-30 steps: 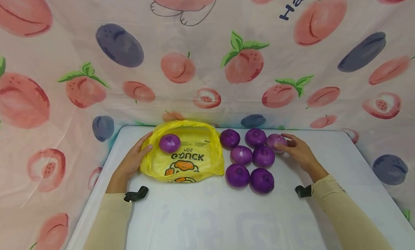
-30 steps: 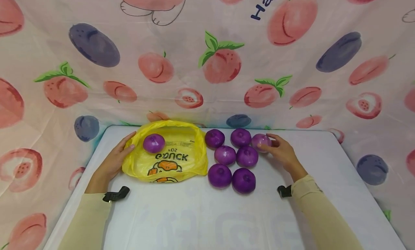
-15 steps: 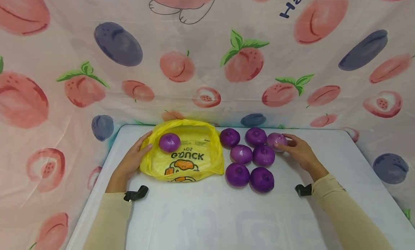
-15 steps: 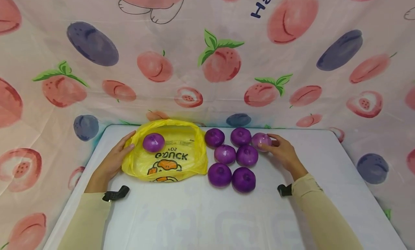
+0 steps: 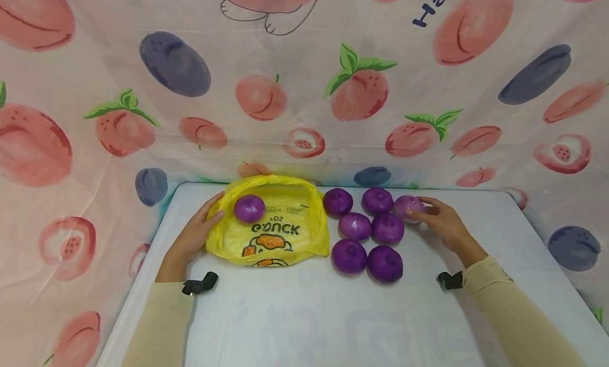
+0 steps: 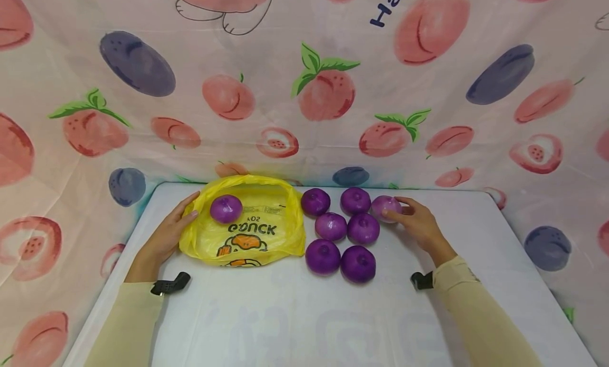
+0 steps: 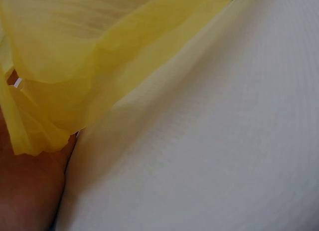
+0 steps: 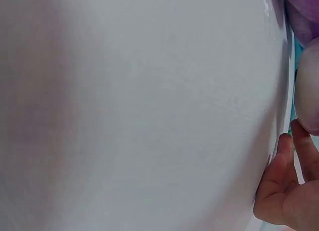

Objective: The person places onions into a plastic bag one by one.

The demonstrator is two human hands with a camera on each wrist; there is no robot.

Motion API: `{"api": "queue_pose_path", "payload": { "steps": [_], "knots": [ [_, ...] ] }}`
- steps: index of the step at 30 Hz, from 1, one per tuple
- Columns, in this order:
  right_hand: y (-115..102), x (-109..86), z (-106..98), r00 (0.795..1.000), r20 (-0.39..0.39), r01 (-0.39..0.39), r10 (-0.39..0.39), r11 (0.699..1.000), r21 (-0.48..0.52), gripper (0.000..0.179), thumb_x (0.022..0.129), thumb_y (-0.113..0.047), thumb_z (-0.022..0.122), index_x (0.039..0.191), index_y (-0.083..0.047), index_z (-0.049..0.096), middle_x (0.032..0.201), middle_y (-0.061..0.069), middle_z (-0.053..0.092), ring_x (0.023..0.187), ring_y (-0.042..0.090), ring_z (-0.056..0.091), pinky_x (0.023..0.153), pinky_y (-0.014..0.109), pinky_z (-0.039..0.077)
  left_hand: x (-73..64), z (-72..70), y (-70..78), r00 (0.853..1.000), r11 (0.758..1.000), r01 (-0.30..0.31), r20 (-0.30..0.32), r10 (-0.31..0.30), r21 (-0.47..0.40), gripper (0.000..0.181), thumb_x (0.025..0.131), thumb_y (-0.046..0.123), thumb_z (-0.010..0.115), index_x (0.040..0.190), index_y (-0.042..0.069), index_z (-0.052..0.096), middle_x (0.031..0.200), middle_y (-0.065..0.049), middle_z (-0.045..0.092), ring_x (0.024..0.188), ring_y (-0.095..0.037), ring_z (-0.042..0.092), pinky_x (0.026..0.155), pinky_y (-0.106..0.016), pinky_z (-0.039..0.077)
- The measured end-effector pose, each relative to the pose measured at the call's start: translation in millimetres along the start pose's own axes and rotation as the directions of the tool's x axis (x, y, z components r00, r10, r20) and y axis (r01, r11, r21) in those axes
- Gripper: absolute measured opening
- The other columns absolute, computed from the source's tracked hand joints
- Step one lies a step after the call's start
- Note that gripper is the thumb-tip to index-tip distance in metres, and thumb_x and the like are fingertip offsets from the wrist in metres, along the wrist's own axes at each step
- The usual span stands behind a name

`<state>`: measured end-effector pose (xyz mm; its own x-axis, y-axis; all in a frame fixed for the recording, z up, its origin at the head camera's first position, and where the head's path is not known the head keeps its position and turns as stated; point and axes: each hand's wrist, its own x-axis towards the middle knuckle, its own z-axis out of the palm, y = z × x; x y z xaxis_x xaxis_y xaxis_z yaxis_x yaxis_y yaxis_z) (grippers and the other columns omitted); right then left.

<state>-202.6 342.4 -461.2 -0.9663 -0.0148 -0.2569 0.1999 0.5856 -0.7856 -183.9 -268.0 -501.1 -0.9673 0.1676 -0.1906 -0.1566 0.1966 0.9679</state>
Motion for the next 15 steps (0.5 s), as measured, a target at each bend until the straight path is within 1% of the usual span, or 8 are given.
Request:
{"api": "queue_pose_path", "payload": {
  "steps": [3,5,8,12,15],
  "knots": [
    [-0.9,-1.0,-0.8,1.000,0.005,0.001,-0.001,1.000,0.010,0.087,0.094,-0.051,0.070,0.161,-0.011,0.031,0.155,0.030,0.041,0.135,0.040,0.046,0.096,0.040,0.048,0.5,-0.2,-0.3,1.000,1.000,0.000,-0.004,0.000,-0.001,0.058,0.107,0.038,0.053,0.160,0.043,0.029,0.172,0.001,0.016,0.156,-0.029,0.020,0.127,-0.054,0.022],
    [-1.8,-1.7,-0.9,1.000,0.002,0.002,-0.002,1.000,0.015,0.086,0.095,-0.051,0.069,0.161,-0.011,0.031,0.154,0.029,0.042,0.131,0.036,0.049,0.092,0.033,0.048,1.1,-0.6,-1.1,1.000,1.000,-0.004,-0.002,0.004,0.002,0.059,0.107,0.039,0.053,0.160,0.043,0.028,0.172,0.001,0.016,0.157,-0.028,0.019,0.127,-0.054,0.021],
    [-3.2,-2.6,-0.5,1.000,-0.008,-0.003,0.004,1.000,0.031,0.085,0.095,-0.051,0.069,0.161,-0.013,0.031,0.154,0.028,0.043,0.121,0.023,0.053,0.088,0.026,0.049,2.2,-1.3,-2.7,1.000,1.000,-0.006,0.004,0.006,-0.004,0.059,0.107,0.039,0.053,0.160,0.043,0.028,0.172,0.001,0.016,0.157,-0.028,0.019,0.127,-0.054,0.021],
    [-5.7,-3.8,1.6,1.000,-0.014,0.002,-0.001,0.998,0.068,0.083,0.095,-0.048,0.070,0.161,-0.014,0.032,0.155,0.026,0.044,0.108,0.004,0.053,0.085,0.024,0.053,2.8,-1.9,-3.9,1.000,1.000,-0.015,0.013,0.015,-0.004,0.059,0.107,0.038,0.052,0.160,0.043,0.027,0.172,0.000,0.015,0.157,-0.028,0.020,0.127,-0.055,0.021],
    [-8.4,-4.5,3.2,1.000,-0.018,0.016,-0.015,0.996,0.090,0.082,0.096,-0.046,0.070,0.161,-0.015,0.032,0.155,0.025,0.043,0.108,0.000,0.052,0.086,0.023,0.054,2.8,-2.0,-3.7,1.000,1.000,-0.019,0.013,0.019,-0.004,0.059,0.107,0.037,0.052,0.160,0.043,0.026,0.172,0.000,0.015,0.157,-0.028,0.019,0.127,-0.055,0.021]
  ]
}}
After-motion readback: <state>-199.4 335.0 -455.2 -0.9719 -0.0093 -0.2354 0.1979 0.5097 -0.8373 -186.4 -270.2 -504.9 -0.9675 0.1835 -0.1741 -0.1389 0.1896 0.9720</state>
